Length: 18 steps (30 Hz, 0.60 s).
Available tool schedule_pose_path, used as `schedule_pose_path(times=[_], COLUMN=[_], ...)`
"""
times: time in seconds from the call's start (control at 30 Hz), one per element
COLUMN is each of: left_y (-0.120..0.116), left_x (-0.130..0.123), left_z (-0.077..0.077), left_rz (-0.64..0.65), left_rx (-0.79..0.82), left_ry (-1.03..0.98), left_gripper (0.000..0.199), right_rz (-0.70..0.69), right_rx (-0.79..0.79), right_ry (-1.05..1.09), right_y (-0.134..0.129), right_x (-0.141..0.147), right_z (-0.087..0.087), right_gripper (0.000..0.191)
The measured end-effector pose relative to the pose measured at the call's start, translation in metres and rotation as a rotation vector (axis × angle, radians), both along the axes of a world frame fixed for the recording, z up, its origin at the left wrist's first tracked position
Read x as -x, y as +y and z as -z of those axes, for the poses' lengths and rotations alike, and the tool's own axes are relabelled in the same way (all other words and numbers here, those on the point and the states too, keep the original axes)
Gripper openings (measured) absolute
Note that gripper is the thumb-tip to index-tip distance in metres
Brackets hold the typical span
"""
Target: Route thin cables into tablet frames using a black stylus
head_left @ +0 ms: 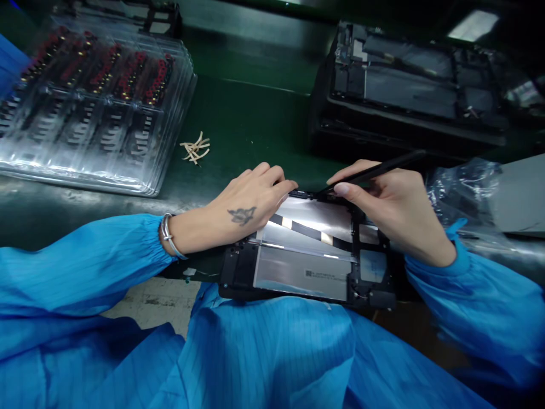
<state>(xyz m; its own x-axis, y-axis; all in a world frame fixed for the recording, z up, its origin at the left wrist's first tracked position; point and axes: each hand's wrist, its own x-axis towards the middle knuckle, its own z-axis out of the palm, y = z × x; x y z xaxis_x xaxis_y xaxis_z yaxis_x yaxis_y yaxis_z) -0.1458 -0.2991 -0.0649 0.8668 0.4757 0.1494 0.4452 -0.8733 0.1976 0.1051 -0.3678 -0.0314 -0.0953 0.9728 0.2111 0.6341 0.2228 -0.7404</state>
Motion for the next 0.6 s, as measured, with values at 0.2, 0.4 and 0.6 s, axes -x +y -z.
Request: schedule_pose_path(times=[0.2,0.4,0.6], left_y=[-0.002,-0.002,-0.002], left_x=[0.0,0.0,0.004], left_z=[-0.003,-0.005,-0.015], left_rz=[-0.008,0.005,0.008], left_rx=[0.002,0.02,-0.041], left_ry=[0.014,0.019,0.083], left_gripper=[0.036,0.038,0.043], right_rz=[0.007,0.052,0.2], right_rx=[0.015,0.067,0.074], right_ry=[-0.018,0.013,0.328], right_y=[0.0,0.001,-0.001], right_x=[0.001,0.001,-0.004], right_z=[-0.002,-0.003,0.012], right_gripper=[0.021,0.019,0.019])
